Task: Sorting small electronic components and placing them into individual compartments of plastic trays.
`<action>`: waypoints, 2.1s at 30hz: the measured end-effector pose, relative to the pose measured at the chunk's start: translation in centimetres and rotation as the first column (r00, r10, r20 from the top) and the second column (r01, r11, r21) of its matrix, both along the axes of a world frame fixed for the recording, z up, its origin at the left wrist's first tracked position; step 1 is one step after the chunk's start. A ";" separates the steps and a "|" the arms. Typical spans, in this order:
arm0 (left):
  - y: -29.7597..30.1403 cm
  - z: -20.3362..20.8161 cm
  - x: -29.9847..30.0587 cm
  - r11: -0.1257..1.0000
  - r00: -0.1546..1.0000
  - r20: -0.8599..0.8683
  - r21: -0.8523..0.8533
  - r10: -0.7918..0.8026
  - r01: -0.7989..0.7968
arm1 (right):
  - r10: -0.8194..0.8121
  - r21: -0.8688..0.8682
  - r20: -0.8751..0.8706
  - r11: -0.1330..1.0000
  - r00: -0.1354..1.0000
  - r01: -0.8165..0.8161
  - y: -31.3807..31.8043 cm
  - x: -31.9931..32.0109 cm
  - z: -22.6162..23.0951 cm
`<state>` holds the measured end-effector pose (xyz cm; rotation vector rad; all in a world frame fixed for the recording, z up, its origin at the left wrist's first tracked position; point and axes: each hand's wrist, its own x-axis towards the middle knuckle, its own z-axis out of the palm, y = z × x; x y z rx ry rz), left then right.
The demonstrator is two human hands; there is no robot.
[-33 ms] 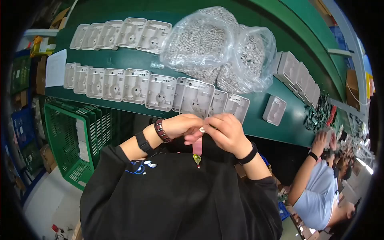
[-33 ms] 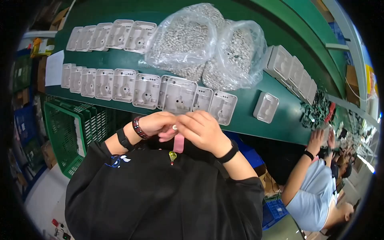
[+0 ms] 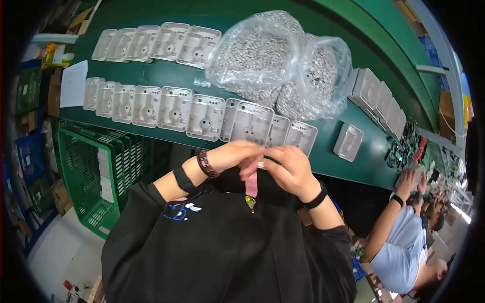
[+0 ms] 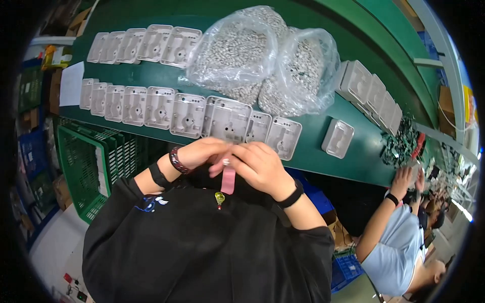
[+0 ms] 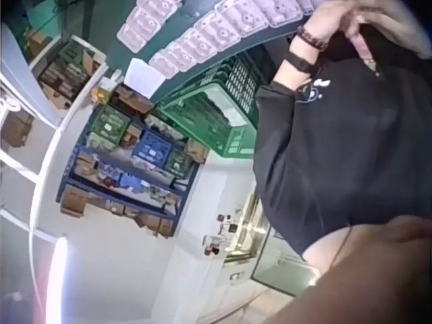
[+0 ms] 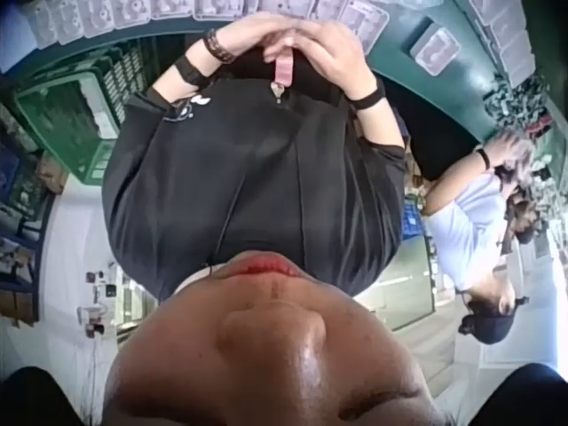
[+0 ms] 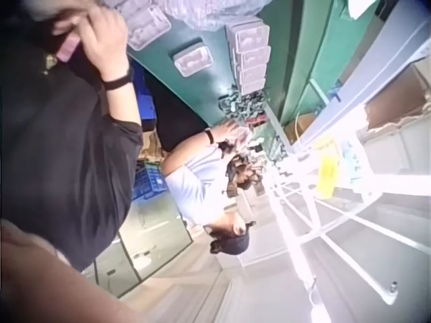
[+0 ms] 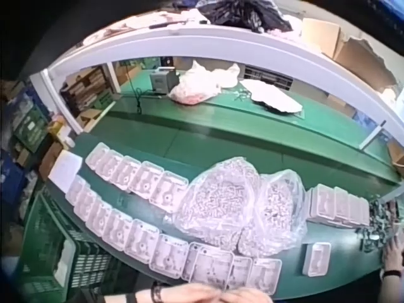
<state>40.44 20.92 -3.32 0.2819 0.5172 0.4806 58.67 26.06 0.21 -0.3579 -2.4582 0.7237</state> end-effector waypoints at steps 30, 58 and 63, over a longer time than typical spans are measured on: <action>2.4 1.7 4.0 0.562 0.322 -0.695 0.714 0.643 0.418 | -0.242 0.327 0.236 0.932 0.941 0.158 3.6 4.0 1.6; 5.5 1.3 13.7 0.596 0.372 -0.714 0.700 0.594 0.393 | -0.837 -0.541 0.369 0.159 0.404 0.826 -3.6 13.1 -2.9; 5.7 0.9 17.0 0.331 0.545 -0.648 0.752 0.532 0.570 | -0.925 -0.125 0.369 0.044 0.088 0.991 2.3 28.1 -6.7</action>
